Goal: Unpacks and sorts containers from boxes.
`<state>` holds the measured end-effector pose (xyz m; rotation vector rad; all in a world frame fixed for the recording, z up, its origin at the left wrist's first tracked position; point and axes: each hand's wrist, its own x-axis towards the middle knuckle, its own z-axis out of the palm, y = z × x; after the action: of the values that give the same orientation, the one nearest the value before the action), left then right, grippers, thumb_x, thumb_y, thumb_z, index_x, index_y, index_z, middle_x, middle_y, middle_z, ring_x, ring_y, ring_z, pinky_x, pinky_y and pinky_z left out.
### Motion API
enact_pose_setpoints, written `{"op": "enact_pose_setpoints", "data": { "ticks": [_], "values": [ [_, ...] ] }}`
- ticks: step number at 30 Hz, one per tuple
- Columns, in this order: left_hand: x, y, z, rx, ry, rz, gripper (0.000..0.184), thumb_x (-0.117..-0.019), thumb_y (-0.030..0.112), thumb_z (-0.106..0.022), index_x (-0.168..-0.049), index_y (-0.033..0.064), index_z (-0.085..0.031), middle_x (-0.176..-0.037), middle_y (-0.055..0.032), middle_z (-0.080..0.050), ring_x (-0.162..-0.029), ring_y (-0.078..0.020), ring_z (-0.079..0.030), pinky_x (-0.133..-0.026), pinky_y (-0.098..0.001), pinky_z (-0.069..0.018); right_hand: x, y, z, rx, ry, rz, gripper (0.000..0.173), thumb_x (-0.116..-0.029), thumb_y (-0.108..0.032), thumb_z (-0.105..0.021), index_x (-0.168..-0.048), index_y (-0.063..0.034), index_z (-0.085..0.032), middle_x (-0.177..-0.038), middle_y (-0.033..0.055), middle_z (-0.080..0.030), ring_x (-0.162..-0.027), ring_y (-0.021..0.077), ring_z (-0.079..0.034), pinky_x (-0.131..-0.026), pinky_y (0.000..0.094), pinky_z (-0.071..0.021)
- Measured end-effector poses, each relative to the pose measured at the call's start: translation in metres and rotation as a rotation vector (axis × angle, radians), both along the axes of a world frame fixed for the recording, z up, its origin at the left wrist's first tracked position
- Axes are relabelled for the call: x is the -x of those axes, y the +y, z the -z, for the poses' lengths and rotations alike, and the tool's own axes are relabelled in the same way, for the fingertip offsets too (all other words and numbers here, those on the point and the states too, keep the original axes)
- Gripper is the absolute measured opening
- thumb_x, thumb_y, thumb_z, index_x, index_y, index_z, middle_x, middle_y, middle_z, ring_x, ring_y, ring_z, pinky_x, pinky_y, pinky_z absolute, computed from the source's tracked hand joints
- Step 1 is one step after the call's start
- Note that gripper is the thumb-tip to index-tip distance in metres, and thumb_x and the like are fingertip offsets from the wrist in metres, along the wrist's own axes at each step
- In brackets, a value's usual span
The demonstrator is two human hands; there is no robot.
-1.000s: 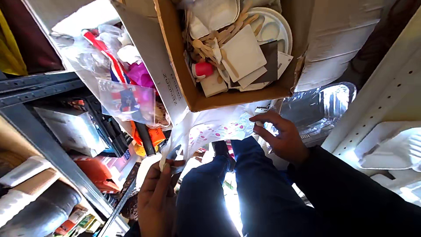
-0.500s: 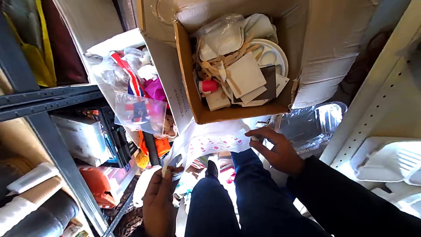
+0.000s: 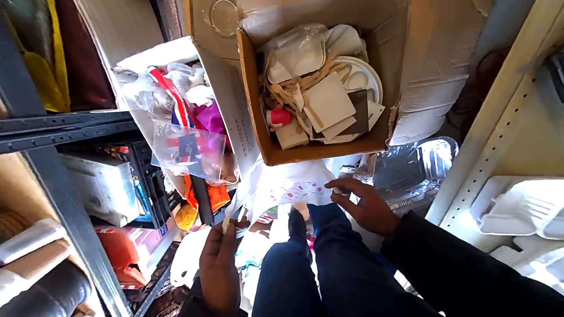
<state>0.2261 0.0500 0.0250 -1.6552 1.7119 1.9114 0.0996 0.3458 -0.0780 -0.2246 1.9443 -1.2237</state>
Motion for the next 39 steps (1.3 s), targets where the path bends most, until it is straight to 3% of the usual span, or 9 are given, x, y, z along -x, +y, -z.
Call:
{"op": "enact_pose_setpoints", "data": {
  "ticks": [6, 13, 16, 20, 23, 24, 28, 34, 39],
  "values": [
    [-0.076, 0.004, 0.039, 0.078, -0.161, -0.054, 0.017, -0.1047, 0.009, -0.051, -0.109, -0.0019, -0.062, -0.085, -0.0049, -0.072, -0.079, -0.013, -0.07, -0.075, -0.0289, -0.06, -0.023, -0.012, 0.023, -0.128, -0.049, 0.016, 0.024, -0.1004, -0.035, -0.061, -0.119, -0.0243, -0.072, -0.09, -0.0045, -0.07, -0.077, 0.0092, -0.067, -0.071, 0.0345, -0.0595],
    [-0.116, 0.0, 0.117, 0.104, -0.25, 0.023, 0.032, -0.107, 0.017, -0.051, -0.086, 0.0005, -0.068, -0.066, 0.0011, -0.061, -0.053, -0.0057, -0.054, -0.055, -0.0215, -0.0486, -0.023, -0.046, 0.051, -0.383, -0.032, -0.301, 0.036, -0.103, -0.044, -0.056, -0.132, -0.0262, -0.067, -0.104, 0.003, -0.071, -0.094, 0.0188, -0.068, -0.086, 0.0459, -0.0568],
    [-0.128, -0.004, 0.161, 0.127, -0.282, -0.03, 0.036, -0.1072, 0.029, -0.053, -0.098, -0.0016, -0.069, -0.067, -0.0038, -0.06, -0.053, -0.0119, -0.055, -0.054, -0.0306, -0.0507, -0.025, -0.075, 0.075, -0.501, 0.208, -0.404, 0.048, -0.0998, -0.051, -0.059, -0.138, -0.0227, -0.063, -0.11, 0.0033, -0.071, -0.096, 0.0224, -0.07, -0.085, 0.0503, -0.0586],
    [-0.116, -0.022, 0.25, 0.162, -0.346, -0.14, 0.059, -0.1028, 0.049, -0.056, -0.127, -0.0049, -0.058, -0.083, -0.0159, -0.064, -0.073, -0.0262, -0.062, -0.07, -0.05, -0.0539, -0.011, -0.087, 0.142, -0.6, 0.522, -0.607, 0.1, -0.0725, -0.076, -0.074, -0.15, -0.0169, -0.051, -0.145, 0.0126, -0.056, -0.137, 0.0356, -0.05, -0.112, 0.0612, -0.0396],
    [-0.083, -0.043, 0.281, 0.224, -0.217, -0.252, 0.063, -0.0964, 0.039, -0.071, -0.139, -0.004, -0.053, -0.128, -0.0192, -0.066, -0.12, -0.0248, -0.063, -0.106, -0.0475, -0.0486, 0.019, -0.082, 0.175, -0.773, 0.291, -0.893, 0.074, -0.087, -0.046, -0.076, -0.151, -0.0203, -0.049, -0.134, 0.018, -0.063, -0.117, 0.0415, -0.064, -0.093, 0.0626, -0.0518],
    [-0.075, -0.047, 0.288, 0.242, -0.129, -0.251, 0.06, -0.0951, 0.033, -0.073, -0.138, -0.0047, -0.055, -0.132, -0.0188, -0.065, -0.124, -0.0228, -0.062, -0.109, -0.0439, -0.0483, 0.027, -0.079, 0.183, -0.795, 0.267, -0.95, 0.063, -0.091, -0.037, -0.072, -0.149, -0.0219, -0.052, -0.124, 0.0212, -0.067, -0.108, 0.0448, -0.067, -0.086, 0.0648, -0.0528],
    [-0.06, -0.064, 0.29, 0.201, 0.043, -0.313, 0.035, -0.094, 0.006, -0.063, -0.121, -0.0154, -0.056, -0.108, -0.0195, -0.066, -0.098, -0.0157, -0.065, -0.09, -0.0348, -0.0554, 0.05, -0.074, 0.2, -0.661, 0.285, -1.106, 0.058, -0.0931, -0.029, -0.068, -0.148, -0.0275, -0.053, -0.11, 0.0228, -0.072, -0.095, 0.0489, -0.069, -0.077, 0.0692, -0.0509],
    [-0.034, -0.081, 0.284, 0.203, 0.113, -0.206, 0.022, -0.0933, 0.002, -0.057, -0.107, -0.0154, -0.054, -0.091, -0.0076, -0.06, -0.085, -0.0023, -0.059, -0.083, -0.0236, -0.0526, 0.065, -0.082, 0.205, -0.547, 0.233, -1.264, 0.062, -0.0921, -0.024, -0.07, -0.15, -0.0248, -0.049, -0.104, 0.0202, -0.071, -0.093, 0.045, -0.069, -0.077, 0.0654, -0.0525],
    [0.002, -0.093, 0.305, 0.272, 0.138, -0.091, 0.026, -0.0925, 0.009, -0.056, -0.109, -0.0106, -0.055, -0.091, -0.0072, -0.06, -0.081, -0.0075, -0.059, -0.076, -0.0309, -0.0542, 0.07, -0.091, 0.203, -0.538, 0.175, -1.319, 0.061, -0.0906, -0.022, -0.071, -0.147, -0.0174, -0.05, -0.097, 0.0229, -0.069, -0.09, 0.0463, -0.067, -0.074, 0.0653, -0.0512]
  ]
}}
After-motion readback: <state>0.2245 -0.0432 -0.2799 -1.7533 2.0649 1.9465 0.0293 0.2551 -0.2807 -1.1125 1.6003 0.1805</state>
